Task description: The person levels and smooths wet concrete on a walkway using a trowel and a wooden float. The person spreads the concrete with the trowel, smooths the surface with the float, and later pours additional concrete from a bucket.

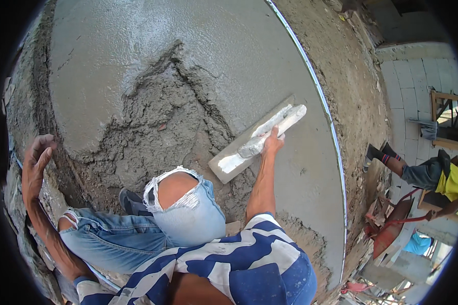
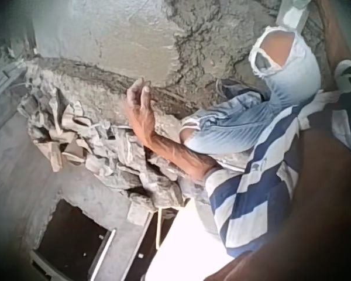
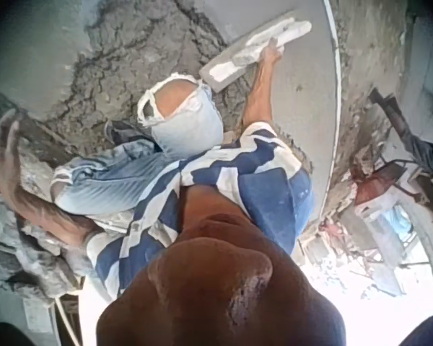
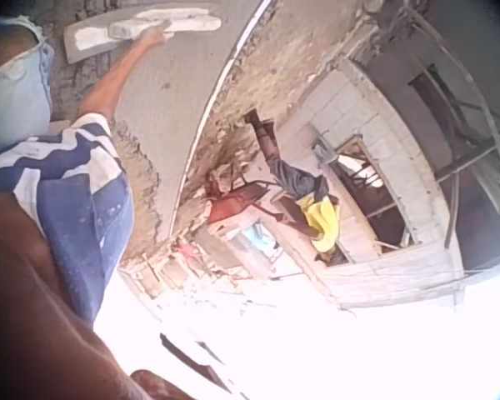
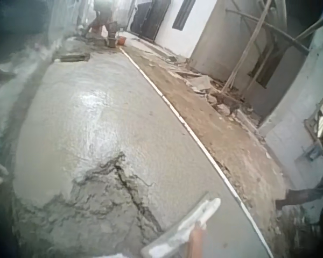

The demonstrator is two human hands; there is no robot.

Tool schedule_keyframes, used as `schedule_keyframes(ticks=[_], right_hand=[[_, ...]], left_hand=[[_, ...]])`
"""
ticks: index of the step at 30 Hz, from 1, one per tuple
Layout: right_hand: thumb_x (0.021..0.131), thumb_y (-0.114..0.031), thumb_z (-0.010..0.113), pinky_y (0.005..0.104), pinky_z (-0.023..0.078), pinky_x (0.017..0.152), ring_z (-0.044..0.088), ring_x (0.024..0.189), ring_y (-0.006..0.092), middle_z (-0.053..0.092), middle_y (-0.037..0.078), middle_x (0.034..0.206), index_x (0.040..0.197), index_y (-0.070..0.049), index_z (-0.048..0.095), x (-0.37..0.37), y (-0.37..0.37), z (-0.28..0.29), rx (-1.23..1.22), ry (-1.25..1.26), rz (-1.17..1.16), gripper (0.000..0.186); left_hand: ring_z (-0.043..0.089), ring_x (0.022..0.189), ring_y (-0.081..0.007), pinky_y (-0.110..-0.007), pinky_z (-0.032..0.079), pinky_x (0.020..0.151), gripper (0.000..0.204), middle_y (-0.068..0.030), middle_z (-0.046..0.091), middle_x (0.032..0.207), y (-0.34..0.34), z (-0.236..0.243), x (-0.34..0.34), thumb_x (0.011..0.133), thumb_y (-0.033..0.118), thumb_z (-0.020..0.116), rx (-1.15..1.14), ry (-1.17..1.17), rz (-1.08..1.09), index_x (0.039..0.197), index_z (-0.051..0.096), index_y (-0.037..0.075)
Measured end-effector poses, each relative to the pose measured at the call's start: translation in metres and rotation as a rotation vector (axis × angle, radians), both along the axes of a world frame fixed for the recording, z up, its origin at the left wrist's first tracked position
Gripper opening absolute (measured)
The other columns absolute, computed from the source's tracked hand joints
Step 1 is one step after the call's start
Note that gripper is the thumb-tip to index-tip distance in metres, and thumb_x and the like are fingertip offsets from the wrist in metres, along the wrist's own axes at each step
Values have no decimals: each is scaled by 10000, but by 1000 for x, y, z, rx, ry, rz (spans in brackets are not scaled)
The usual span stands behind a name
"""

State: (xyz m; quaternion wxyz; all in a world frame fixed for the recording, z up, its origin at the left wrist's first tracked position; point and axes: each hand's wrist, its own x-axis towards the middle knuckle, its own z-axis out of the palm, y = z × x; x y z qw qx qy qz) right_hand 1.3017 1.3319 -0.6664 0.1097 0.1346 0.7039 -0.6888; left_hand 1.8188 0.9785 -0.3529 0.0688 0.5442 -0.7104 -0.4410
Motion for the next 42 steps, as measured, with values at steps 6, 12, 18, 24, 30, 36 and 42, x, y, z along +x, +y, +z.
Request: schedule_keyframes(ticks=[6,12,18,24,30,36,42], right_hand=[[923,-201,595,394,471,383,551,492,265,554,189,823,1213,33,394,-56,-111,3,-34,1,127,423],[909,-200,608,413,496,409,579,519,281,571,221,867,1195,75,403,-71,-219,1,-117,-16,250,447],[895,-197,620,399,504,416,577,518,261,578,202,830,1130,93,459,-68,-314,-11,-35,41,391,407],[912,-256,613,356,497,432,570,498,211,565,137,730,1070,72,489,6,-368,13,-119,23,728,385],[913,-277,627,336,503,470,599,527,185,579,126,775,1074,45,471,190,-386,104,-221,95,1073,393],[959,-229,560,371,553,764,632,895,243,564,184,1049,1196,42,369,259,-378,157,-682,-69,996,407],[964,-147,517,336,519,749,625,912,207,576,141,1039,1094,28,456,293,-331,179,-733,-471,1230,227]], left_hand=[[545,1093,-161,-304,381,979,416,-60,612,1115,10,9,18,909,253,637,-18,-14,97,1253,555,33],[538,1054,-146,-287,386,921,395,-50,609,1073,29,26,35,898,278,638,-35,-61,162,1201,567,35],[577,1015,-187,-326,429,897,414,-70,634,1018,43,42,40,838,292,697,-12,-9,295,1138,604,21],[626,932,-200,-332,461,871,414,-106,672,942,30,49,35,829,297,696,-101,-43,97,1100,616,-5],[615,1008,-300,-402,465,901,411,-167,642,1055,33,18,7,844,246,681,-378,-144,-86,1160,582,3],[503,1134,-359,-475,409,915,706,-190,496,1247,6,-38,-103,796,281,715,-806,-267,-402,1369,386,34],[557,1033,-352,-449,437,881,598,-195,572,1094,-9,-72,-93,782,237,703,-638,-314,-327,1287,470,16]])
